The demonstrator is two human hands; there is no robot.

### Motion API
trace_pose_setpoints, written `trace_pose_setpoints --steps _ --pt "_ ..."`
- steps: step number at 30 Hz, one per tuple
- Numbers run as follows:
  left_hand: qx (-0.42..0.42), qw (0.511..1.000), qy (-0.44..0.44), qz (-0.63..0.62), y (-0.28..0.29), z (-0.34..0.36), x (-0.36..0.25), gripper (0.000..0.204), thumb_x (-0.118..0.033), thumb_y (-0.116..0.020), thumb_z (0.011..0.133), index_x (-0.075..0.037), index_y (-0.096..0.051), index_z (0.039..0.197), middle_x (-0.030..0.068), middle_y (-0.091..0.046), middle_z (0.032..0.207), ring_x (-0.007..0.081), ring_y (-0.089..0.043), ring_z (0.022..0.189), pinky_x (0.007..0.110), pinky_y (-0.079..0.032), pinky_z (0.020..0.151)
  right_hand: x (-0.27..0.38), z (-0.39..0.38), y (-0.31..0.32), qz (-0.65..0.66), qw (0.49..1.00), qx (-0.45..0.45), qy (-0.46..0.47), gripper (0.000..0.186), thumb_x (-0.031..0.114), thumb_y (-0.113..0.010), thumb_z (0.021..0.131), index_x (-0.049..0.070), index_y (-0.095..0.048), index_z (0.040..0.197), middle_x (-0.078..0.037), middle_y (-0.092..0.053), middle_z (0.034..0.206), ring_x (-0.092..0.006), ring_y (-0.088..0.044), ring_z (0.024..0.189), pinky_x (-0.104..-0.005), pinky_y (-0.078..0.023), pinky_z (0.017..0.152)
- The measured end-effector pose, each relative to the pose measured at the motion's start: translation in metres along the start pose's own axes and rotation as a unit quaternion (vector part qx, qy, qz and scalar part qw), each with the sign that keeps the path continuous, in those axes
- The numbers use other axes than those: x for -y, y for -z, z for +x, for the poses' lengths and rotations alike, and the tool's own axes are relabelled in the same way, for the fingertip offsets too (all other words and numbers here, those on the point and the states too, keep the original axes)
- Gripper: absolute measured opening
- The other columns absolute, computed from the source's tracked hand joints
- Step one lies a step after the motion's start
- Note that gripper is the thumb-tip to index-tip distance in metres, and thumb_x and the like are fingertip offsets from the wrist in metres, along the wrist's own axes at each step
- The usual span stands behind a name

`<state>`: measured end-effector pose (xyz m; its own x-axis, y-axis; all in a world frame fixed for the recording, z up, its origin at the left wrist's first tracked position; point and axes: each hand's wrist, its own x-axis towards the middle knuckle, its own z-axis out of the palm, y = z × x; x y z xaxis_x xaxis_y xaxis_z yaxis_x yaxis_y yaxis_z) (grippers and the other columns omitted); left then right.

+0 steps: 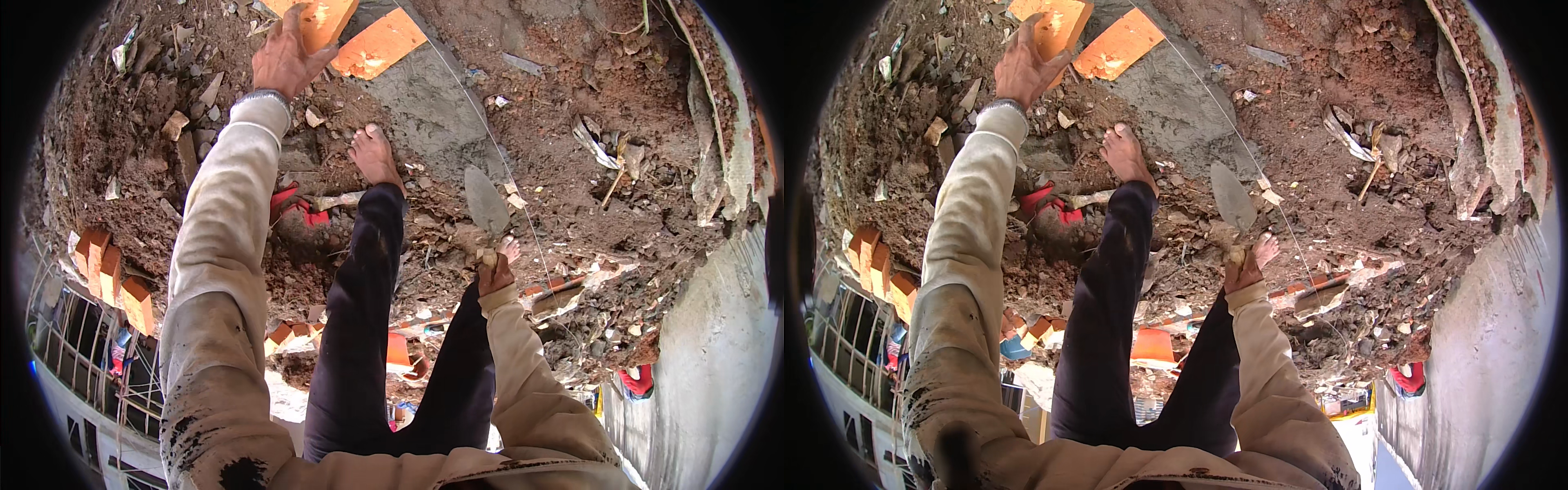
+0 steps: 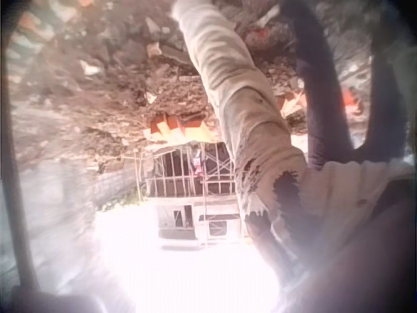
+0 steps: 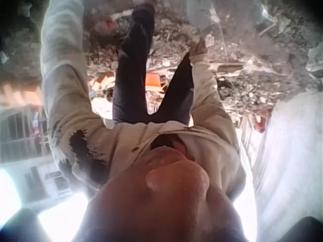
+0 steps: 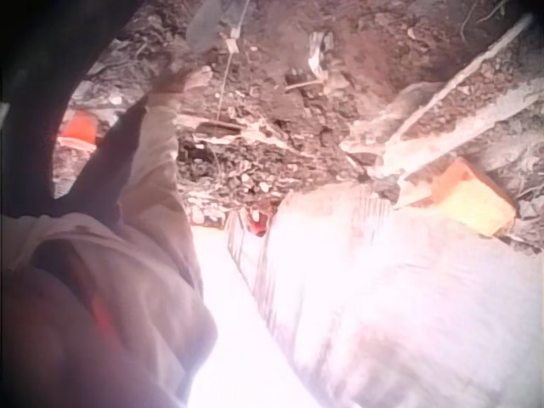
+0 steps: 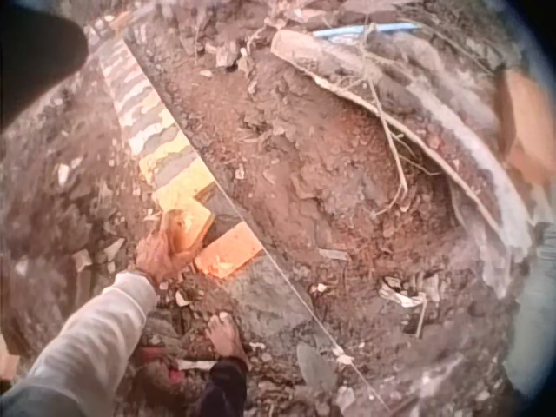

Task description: The person scoops wet cement from a bucket with a trowel and spreads it along a line on the ground. They then pick up bricks and place them one by one into the cement, tapping each brick to level it.

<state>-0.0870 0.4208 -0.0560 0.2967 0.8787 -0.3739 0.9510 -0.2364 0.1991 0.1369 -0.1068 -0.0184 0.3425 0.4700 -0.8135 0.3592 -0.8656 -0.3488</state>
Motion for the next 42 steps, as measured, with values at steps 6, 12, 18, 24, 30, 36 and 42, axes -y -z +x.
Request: trace_pose_setpoints --steps 6,12,18,24,30,36,42 --pt "-0.110 0.851 0.117 -0.500 -0.025 -0.128 -0.030 0.071 -0.008 -0.073 0.069 -0.006 -0.036 0.130 0.0191 -0.054 0.117 0.0231 -0.058 0.103 0.036 -0.049 0.087 0.091 0.073 0.020 -0.035 0.993 -0.029 0.113 0.035 0.026 -0.055 0.090 0.006 -0.048 0.118 -0.024 -0.059 0.097 -0.0442 -0.059 0.084 -0.0483 -0.048 0.069" --pt "-0.102 0.580 0.310 -0.746 -0.147 -0.184 -0.072 0.056 -0.001 -0.060 0.076 -0.005 -0.039 0.127 0.0124 -0.061 0.107 0.0154 -0.058 0.097 0.030 -0.048 0.081 0.169 0.153 0.031 -0.109 0.967 -0.081 0.216 0.038 0.027 -0.055 0.091 0.005 -0.045 0.121 -0.024 -0.058 0.104 -0.0431 -0.062 0.084 -0.0469 -0.052 0.069" --pt "-0.082 0.858 0.301 -0.409 -0.198 -0.169 -0.071 0.059 -0.037 -0.070 0.066 -0.012 -0.056 0.117 0.0209 -0.049 0.129 0.0345 -0.039 0.125 0.046 -0.015 0.111 0.153 0.176 0.025 -0.122 0.962 0.016 0.243 0.032 0.028 -0.057 0.090 0.003 -0.054 0.109 -0.025 -0.063 0.097 -0.0426 -0.062 0.089 -0.0465 -0.051 0.073" --pt "-0.067 0.898 0.252 -0.354 -0.188 -0.175 -0.068 0.064 -0.035 -0.074 0.062 -0.013 -0.056 0.119 0.0238 -0.041 0.136 0.0365 -0.031 0.131 0.045 -0.016 0.110 0.147 0.167 0.018 -0.030 0.976 0.144 0.163 0.038 0.032 -0.060 0.089 0.004 -0.055 0.114 -0.020 -0.065 0.098 -0.0378 -0.063 0.088 -0.0411 -0.049 0.077" --pt "-0.024 0.649 0.289 -0.704 -0.138 -0.200 -0.067 0.059 -0.018 -0.061 0.075 -0.012 -0.042 0.131 0.0083 -0.052 0.122 0.0221 -0.053 0.110 0.040 -0.040 0.094 0.166 0.129 0.048 0.183 0.950 0.253 -0.001 0.041 0.035 -0.062 0.090 0.006 -0.053 0.117 0.003 -0.049 0.068 -0.0050 -0.041 0.051 -0.0212 -0.036 0.045" --pt "-0.131 0.460 0.336 -0.811 -0.062 -0.170 -0.031 0.047 -0.010 -0.051 0.082 -0.005 -0.042 0.128 0.0087 -0.060 0.105 0.0198 -0.062 0.093 0.034 -0.050 0.084 0.269 0.148 0.082 0.007 0.952 0.195 0.234 0.035 0.018 -0.058 0.089 0.001 -0.051 0.120 -0.007 -0.061 0.085 -0.0143 -0.055 0.069 -0.0275 -0.047 0.064" --pt "-0.177 0.472 0.331 -0.797 -0.013 -0.130 0.010 0.044 -0.012 -0.052 0.085 -0.005 -0.042 0.128 0.0069 -0.058 0.106 0.0193 -0.061 0.093 0.035 -0.052 0.081 0.393 0.242 0.100 -0.323 0.826 0.035 0.461 0.041 0.019 -0.060 0.085 0.004 -0.053 0.123 -0.020 -0.059 0.113 -0.0379 -0.060 0.101 -0.0415 -0.051 0.084"
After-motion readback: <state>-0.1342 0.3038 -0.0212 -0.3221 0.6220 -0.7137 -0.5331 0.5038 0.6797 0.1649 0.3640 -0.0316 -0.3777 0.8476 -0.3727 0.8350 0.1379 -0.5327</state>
